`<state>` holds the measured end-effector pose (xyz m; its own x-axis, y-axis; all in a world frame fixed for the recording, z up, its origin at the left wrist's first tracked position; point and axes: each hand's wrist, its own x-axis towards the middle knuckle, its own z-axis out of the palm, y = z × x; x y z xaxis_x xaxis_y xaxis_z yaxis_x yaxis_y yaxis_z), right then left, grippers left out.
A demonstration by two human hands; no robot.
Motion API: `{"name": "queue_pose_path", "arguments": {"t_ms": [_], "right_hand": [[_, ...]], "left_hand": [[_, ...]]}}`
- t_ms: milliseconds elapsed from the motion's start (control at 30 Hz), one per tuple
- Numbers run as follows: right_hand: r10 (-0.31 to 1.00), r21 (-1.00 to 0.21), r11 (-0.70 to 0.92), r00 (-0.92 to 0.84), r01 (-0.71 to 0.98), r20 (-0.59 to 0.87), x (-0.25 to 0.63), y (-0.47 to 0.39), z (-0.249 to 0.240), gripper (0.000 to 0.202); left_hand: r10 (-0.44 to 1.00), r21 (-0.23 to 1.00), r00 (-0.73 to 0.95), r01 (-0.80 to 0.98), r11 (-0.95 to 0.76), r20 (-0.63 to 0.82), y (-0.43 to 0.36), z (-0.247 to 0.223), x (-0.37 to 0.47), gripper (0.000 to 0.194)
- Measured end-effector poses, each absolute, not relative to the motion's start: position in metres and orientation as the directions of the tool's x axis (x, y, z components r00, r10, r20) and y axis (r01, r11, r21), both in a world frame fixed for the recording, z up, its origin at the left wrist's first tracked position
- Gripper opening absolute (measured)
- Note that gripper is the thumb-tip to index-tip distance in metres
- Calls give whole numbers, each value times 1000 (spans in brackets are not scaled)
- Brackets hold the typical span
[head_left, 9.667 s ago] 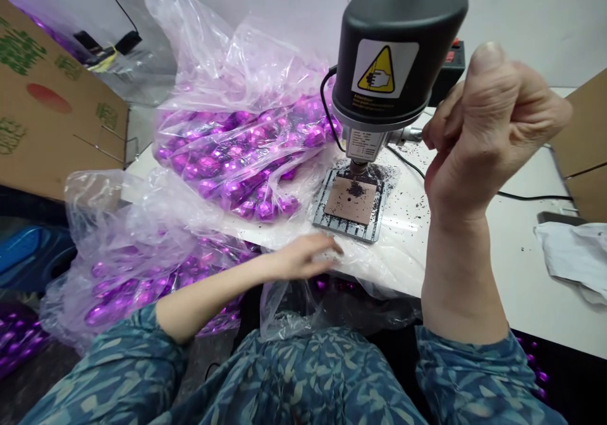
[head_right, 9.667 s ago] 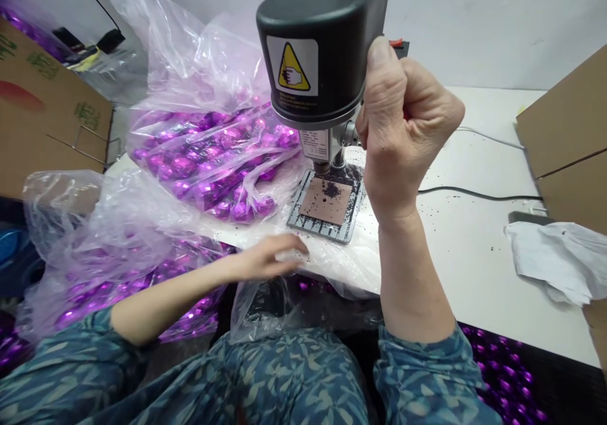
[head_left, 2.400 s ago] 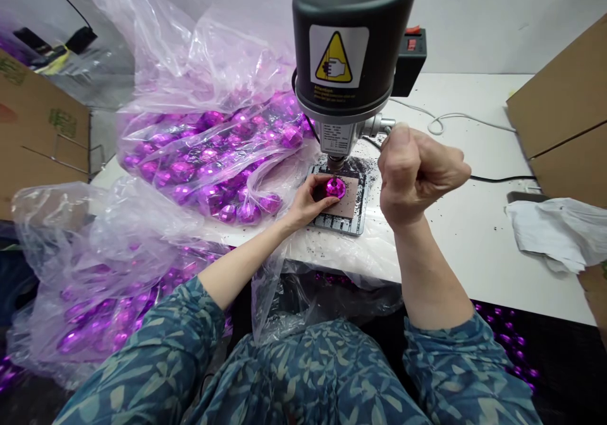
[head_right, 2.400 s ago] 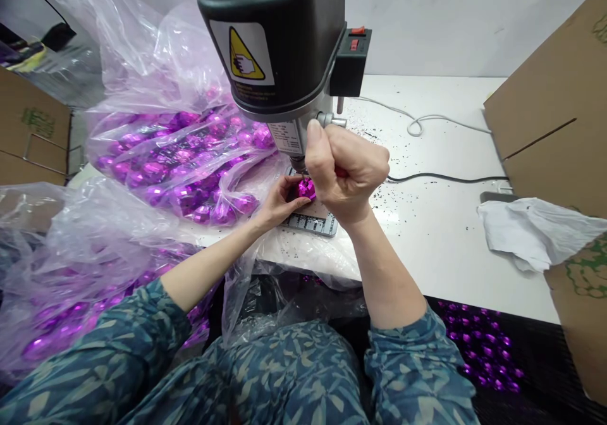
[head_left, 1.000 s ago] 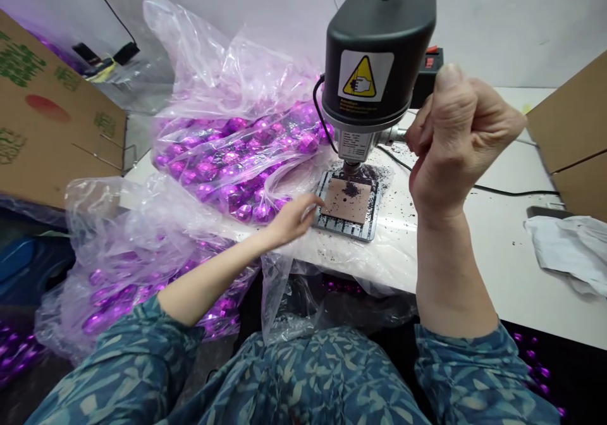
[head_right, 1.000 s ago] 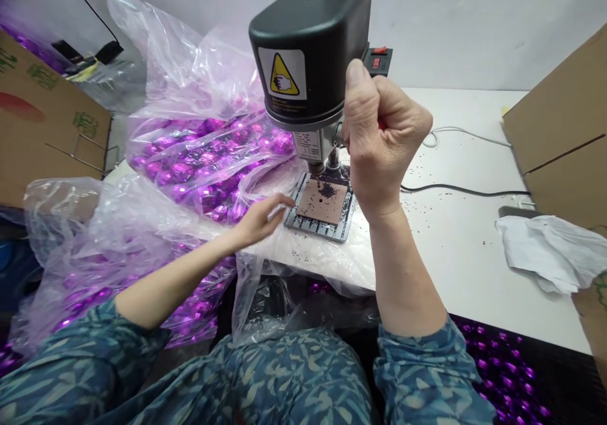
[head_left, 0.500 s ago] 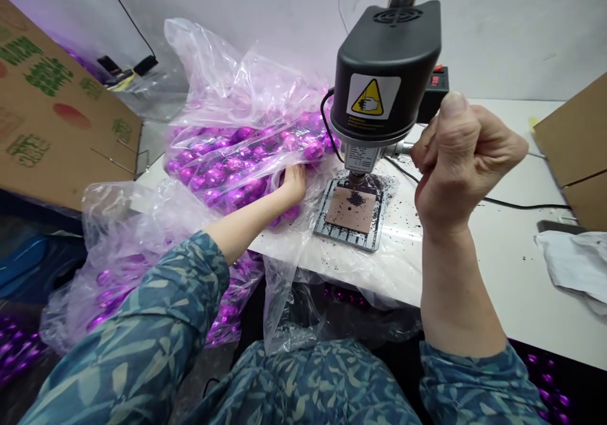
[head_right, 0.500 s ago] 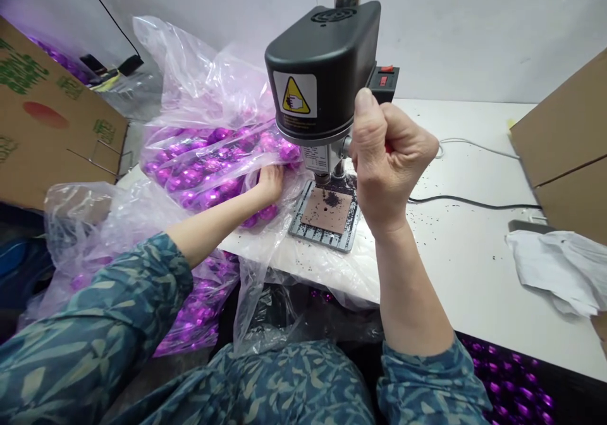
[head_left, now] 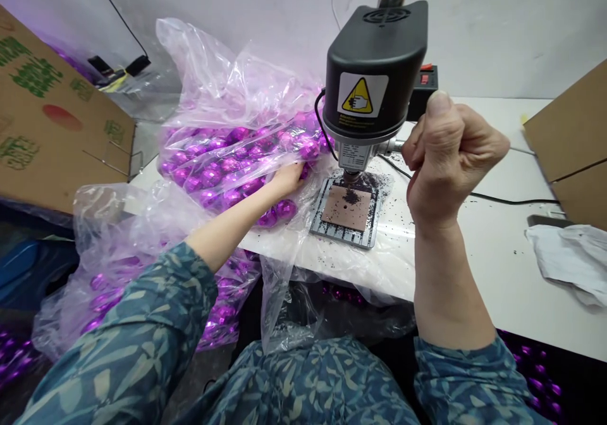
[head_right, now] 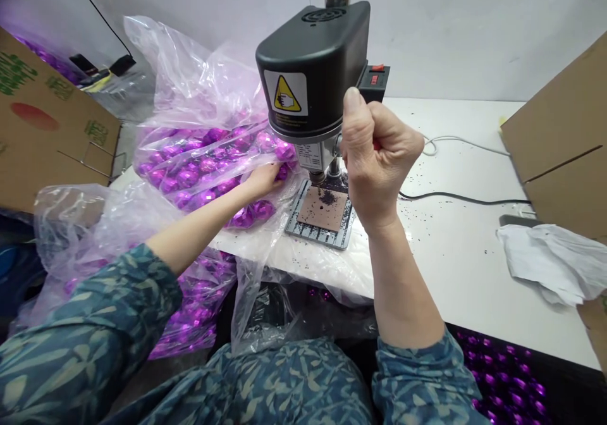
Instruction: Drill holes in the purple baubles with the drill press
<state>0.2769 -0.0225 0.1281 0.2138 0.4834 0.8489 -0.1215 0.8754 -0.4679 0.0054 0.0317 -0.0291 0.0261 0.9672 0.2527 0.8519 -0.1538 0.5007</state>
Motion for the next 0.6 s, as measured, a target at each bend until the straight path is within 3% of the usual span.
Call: {"name": "queue_pose_path", "arguments": {"t_ms": [67, 133, 200, 267, 367, 600], "right_hand": [[482, -465, 876, 208, -128, 851, 277, -23, 128, 64], [477, -458, 879, 210, -134, 854, 277, -24, 128, 64], [476, -460, 879, 210, -126, 854, 276, -24, 128, 63], [474, -463, 880, 213, -104, 854, 276, -24, 128, 63], [471, -463, 882, 205, -88, 858, 277, -23, 127, 62], [476, -465, 879, 213, -106, 853, 276, -25, 128, 63]], "left_hand": [[992, 694, -25, 716, -68, 124, 10, -18, 15, 49], [998, 911, -61, 408, 55, -33, -12, -8, 27, 50], [988, 988, -40, 49, 150, -148, -30, 0, 39, 44], [975, 951, 4, -219, 218, -223, -41, 5, 49, 39], [956, 847, 55, -452, 280, -287, -48, 9, 60, 33], [934, 742, 59, -592, 316, -351, -48, 6, 78, 12]]}}
